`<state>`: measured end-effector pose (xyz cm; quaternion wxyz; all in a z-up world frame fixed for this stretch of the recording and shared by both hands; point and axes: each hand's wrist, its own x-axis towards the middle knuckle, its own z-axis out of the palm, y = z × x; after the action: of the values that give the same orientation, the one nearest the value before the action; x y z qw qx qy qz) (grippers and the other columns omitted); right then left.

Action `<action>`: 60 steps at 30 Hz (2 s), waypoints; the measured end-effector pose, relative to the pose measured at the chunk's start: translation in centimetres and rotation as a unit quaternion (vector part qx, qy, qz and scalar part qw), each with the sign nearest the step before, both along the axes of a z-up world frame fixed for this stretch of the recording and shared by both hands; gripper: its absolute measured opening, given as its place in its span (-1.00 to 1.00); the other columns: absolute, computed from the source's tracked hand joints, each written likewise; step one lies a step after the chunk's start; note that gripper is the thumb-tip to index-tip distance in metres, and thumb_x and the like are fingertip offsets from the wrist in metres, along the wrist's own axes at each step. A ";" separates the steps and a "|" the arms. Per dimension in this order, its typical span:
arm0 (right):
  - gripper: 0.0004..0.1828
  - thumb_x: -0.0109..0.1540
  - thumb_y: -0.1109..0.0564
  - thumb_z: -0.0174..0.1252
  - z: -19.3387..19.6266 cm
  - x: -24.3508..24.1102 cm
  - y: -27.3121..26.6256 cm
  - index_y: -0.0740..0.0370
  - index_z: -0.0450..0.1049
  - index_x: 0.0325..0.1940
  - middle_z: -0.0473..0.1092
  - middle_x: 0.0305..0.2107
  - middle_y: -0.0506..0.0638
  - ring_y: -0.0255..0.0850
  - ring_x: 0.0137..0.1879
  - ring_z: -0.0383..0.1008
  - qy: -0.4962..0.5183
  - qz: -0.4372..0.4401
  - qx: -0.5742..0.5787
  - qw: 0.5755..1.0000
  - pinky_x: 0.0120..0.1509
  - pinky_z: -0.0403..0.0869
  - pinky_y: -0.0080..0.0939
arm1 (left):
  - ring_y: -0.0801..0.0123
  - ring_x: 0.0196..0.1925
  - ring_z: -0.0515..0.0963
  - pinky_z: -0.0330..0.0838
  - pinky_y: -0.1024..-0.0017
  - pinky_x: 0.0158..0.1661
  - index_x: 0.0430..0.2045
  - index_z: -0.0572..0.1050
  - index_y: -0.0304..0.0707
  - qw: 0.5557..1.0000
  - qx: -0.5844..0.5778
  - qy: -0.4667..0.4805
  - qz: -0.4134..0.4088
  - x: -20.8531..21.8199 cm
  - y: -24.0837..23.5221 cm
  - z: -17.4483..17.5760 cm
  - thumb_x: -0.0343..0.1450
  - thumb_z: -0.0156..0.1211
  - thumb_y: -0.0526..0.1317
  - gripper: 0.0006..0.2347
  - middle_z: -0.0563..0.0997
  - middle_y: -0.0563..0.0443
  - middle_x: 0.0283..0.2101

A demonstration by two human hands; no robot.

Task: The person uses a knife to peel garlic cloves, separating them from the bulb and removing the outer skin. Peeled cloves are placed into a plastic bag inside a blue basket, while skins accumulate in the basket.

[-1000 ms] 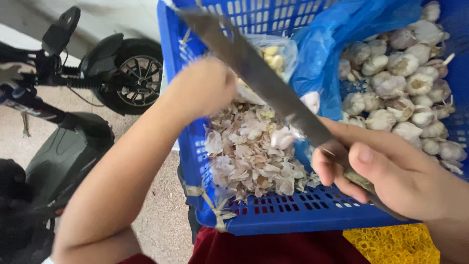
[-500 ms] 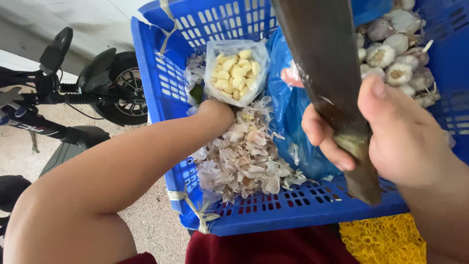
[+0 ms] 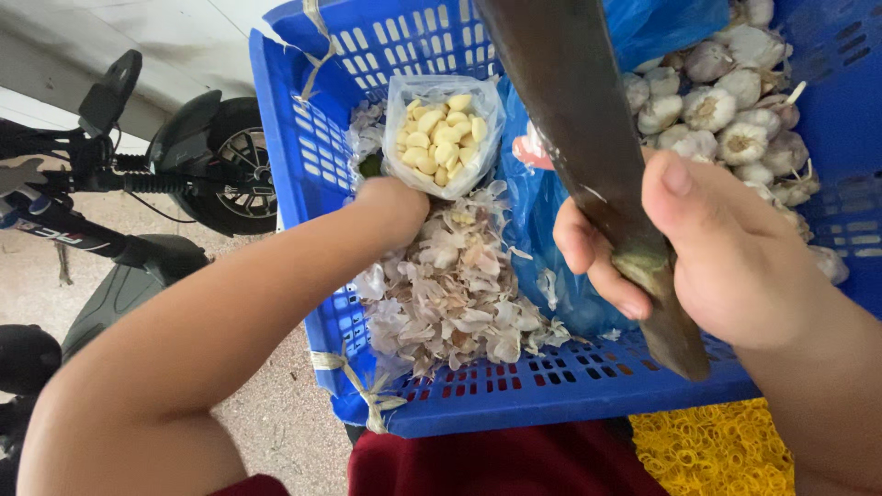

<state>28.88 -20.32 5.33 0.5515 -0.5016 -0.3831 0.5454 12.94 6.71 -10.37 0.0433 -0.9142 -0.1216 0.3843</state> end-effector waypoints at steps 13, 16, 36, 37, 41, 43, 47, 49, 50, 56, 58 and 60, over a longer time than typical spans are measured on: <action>-0.32 0.46 -0.13 -0.19 -2.2 -3.9 2.0 0.29 0.11 0.58 0.41 -0.33 -0.07 -0.46 -0.50 0.28 -0.019 0.056 -0.013 0.998 -0.48 0.36 -0.45 | 0.25 0.08 0.60 0.43 0.35 0.03 -0.23 0.70 -0.23 0.743 -0.516 -0.390 0.174 -9.7 -3.6 13.3 0.29 0.50 -0.25 -0.78 0.65 -0.08 0.03; -0.32 0.46 -0.09 -0.14 -2.9 -4.8 1.9 0.22 0.08 0.63 0.41 -0.32 -0.10 -0.48 -0.48 0.28 -0.039 0.080 -0.058 0.994 -0.46 0.36 -0.46 | 0.29 0.03 0.62 0.46 0.41 0.03 -0.21 0.71 -0.22 0.726 -0.534 -0.344 0.263 -11.1 -4.7 13.2 0.30 0.47 -0.23 -0.78 0.65 -0.02 -0.01; -0.28 0.46 -0.13 -0.11 -2.8 -6.5 0.7 0.26 -0.01 0.62 0.40 -0.28 -0.05 -0.40 -0.37 0.29 -0.025 0.137 -0.042 0.989 -0.38 0.37 -0.39 | 0.26 -0.13 0.77 0.64 0.42 -0.15 -0.25 0.57 -0.23 0.661 -0.341 -0.642 0.188 -11.2 -9.6 12.9 0.35 0.51 -0.35 -0.80 0.71 -0.03 -0.14; -0.25 0.45 -0.15 -0.12 -2.8 -6.7 0.8 0.28 0.00 0.63 0.40 -0.29 -0.07 -0.39 -0.34 0.31 -0.077 0.141 -0.027 0.987 -0.34 0.40 -0.39 | 0.24 -0.13 0.76 0.63 0.42 -0.14 -0.24 0.58 -0.25 0.670 -0.332 -0.640 0.176 -11.3 -9.6 12.7 0.32 0.49 -0.37 -0.79 0.71 -0.06 -0.12; -0.22 0.45 -0.22 -0.13 -2.6 -7.1 1.3 0.35 0.06 0.60 0.43 -0.25 -0.08 -0.35 -0.24 0.42 -0.205 0.138 0.031 0.969 -0.19 0.45 -0.35 | 0.24 -0.07 0.74 0.63 0.43 -0.05 -0.17 0.59 -0.30 0.645 -0.352 -0.658 0.162 -11.7 -9.6 11.8 0.33 0.43 -0.42 -0.77 0.70 -0.09 -0.07; -0.25 0.46 -0.23 -0.14 -2.7 -7.2 1.3 0.36 0.09 0.55 0.45 -0.17 -0.05 -0.34 -0.19 0.47 -0.224 0.120 0.063 0.965 -0.12 0.46 -0.32 | 0.28 -0.07 0.75 0.64 0.44 -0.03 -0.15 0.59 -0.31 0.623 -0.388 -0.653 0.187 -11.8 -9.8 11.2 0.35 0.42 -0.43 -0.78 0.70 -0.07 -0.09; -0.25 0.44 -0.23 -0.10 -3.6 -7.4 0.9 0.31 0.13 0.57 0.38 -0.20 -0.04 -0.33 -0.25 0.36 -0.170 0.093 0.021 0.981 -0.18 0.41 -0.32 | 0.30 -0.06 0.72 0.64 0.40 0.00 -0.10 0.55 -0.39 0.499 -0.584 -0.544 0.338 -11.8 -9.8 10.1 0.40 0.36 -0.45 -0.78 0.69 -0.14 -0.08; -0.21 0.43 -0.23 -0.07 -4.0 -7.4 0.7 0.30 0.10 0.61 0.37 -0.26 -0.04 -0.34 -0.34 0.30 -0.095 0.082 -0.022 0.992 -0.29 0.39 -0.33 | 0.27 0.00 0.70 0.63 0.37 0.07 -0.04 0.52 -0.45 0.378 -0.690 -0.475 0.394 -11.7 -9.5 9.7 0.47 0.30 -0.46 -0.80 0.67 -0.20 -0.02; -0.19 0.43 -0.23 -0.07 -4.0 -7.4 0.7 0.31 0.07 0.63 0.39 -0.25 -0.02 -0.34 -0.36 0.30 -0.056 0.072 -0.024 0.996 -0.33 0.40 -0.33 | 0.26 0.04 0.69 0.61 0.35 0.12 -0.01 0.50 -0.48 0.329 -0.723 -0.456 0.400 -11.5 -9.0 9.5 0.50 0.26 -0.46 -0.80 0.65 -0.22 0.02; -0.20 0.44 -0.23 -0.08 -3.7 -7.2 1.1 0.34 0.12 0.61 0.42 -0.32 -0.10 -0.42 -0.35 0.29 -0.165 0.061 0.021 0.984 -0.33 0.40 -0.43 | 0.28 0.11 0.65 0.57 0.38 0.14 0.04 0.45 -0.44 0.267 -0.776 -0.409 0.400 -11.1 -7.5 9.2 0.52 0.14 -0.45 -0.79 0.60 -0.23 0.16; -0.22 0.45 -0.23 -0.10 -3.7 -7.2 1.2 0.35 0.11 0.59 0.42 -0.32 -0.13 -0.45 -0.34 0.32 -0.192 0.068 0.037 0.978 -0.30 0.40 -0.45 | 0.28 0.13 0.63 0.55 0.37 0.18 0.08 0.47 -0.47 0.298 -0.766 -0.422 0.383 -11.2 -7.7 9.1 0.52 0.15 -0.47 -0.76 0.58 -0.24 0.17; -0.24 0.46 -0.24 -0.12 -3.9 -7.1 1.0 0.36 0.07 0.56 0.44 -0.24 -0.12 -0.46 -0.33 0.37 -0.178 0.077 0.053 0.980 -0.27 0.40 -0.45 | 0.21 0.15 0.62 0.54 0.32 0.20 0.08 0.50 -0.54 0.325 -0.743 -0.448 0.375 -11.1 -8.0 8.9 0.55 0.19 -0.51 -0.79 0.57 -0.32 0.14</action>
<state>21.79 -19.30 1.46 0.4569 -0.5299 -0.5405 0.4672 1.83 -1.28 -1.46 -0.8643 -0.4557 -0.1164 -0.1784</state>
